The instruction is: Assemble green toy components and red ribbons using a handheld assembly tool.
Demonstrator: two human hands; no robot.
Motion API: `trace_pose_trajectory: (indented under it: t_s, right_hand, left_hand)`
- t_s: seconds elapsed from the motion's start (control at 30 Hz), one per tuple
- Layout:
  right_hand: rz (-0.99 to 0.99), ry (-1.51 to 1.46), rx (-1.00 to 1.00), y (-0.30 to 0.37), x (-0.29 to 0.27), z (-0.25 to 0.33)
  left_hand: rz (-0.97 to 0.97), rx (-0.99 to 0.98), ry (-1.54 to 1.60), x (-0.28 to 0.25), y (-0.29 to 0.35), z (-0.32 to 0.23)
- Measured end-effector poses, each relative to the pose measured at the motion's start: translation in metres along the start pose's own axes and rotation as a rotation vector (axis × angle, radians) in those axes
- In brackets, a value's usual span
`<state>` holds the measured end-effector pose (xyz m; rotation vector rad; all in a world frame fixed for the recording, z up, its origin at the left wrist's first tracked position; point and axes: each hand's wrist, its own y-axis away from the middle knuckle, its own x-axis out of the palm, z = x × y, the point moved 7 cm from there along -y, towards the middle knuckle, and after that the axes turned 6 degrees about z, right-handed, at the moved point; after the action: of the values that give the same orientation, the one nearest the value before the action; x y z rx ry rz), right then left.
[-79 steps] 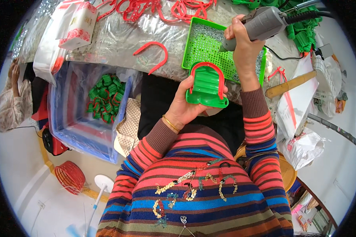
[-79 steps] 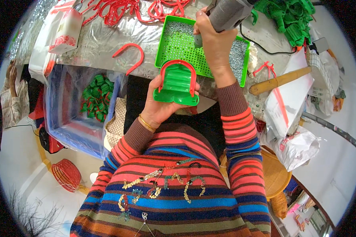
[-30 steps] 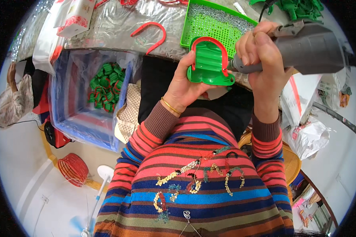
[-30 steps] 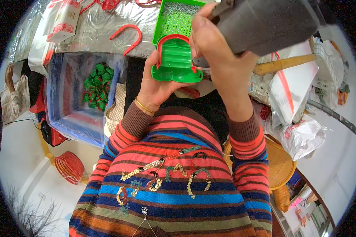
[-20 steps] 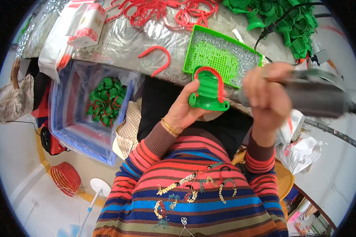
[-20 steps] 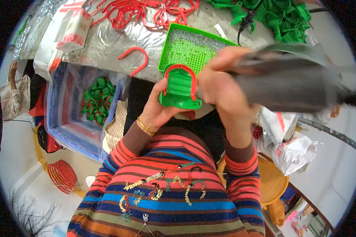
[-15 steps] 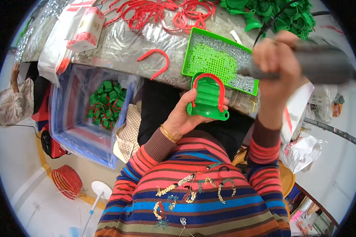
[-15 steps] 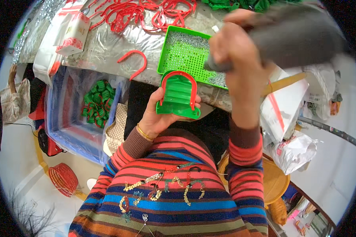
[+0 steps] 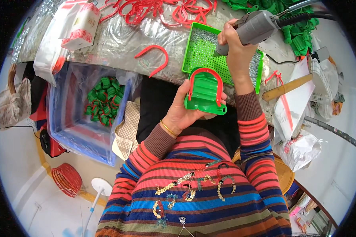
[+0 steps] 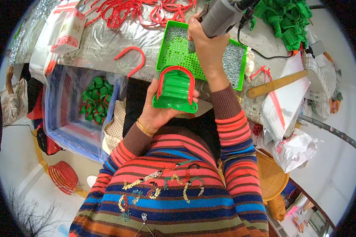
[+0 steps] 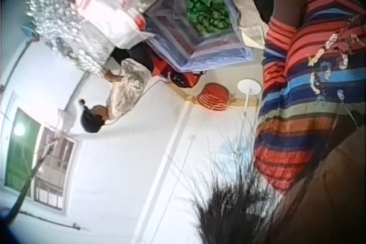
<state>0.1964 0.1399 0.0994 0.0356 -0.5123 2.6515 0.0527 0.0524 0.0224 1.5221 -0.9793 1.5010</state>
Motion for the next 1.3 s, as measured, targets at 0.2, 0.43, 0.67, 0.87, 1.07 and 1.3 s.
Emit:
trace_pose_trajectory:
  t_s: [0.2,0.43,0.67,0.87,1.07,1.3]
  right_hand:
    - [-0.008,0.014,0.0,0.002,0.003,-0.003]
    - [-0.027,-0.006,-0.012,0.002,0.002,-0.003]
    - [-0.033,0.024,0.002,0.004,0.003,0.0]
    - [0.031,-0.301,0.032,-0.004,0.008,0.049]
    - [0.295,-0.329,0.06,0.034,0.066,0.09]
    - [0.255,-0.295,0.143,0.051,0.075,0.084]
  left_hand:
    - [0.006,0.014,0.032,-0.004,-0.001,-0.004]
    - [-0.003,0.019,0.06,-0.01,-0.001,-0.006]
    - [0.015,0.028,0.082,-0.01,-0.001,-0.006]
    - [0.007,0.017,0.095,-0.012,-0.004,-0.004]
    - [-0.01,0.002,0.152,-0.01,-0.004,-0.004]
    - [-0.086,0.031,0.121,-0.012,0.001,-0.002]
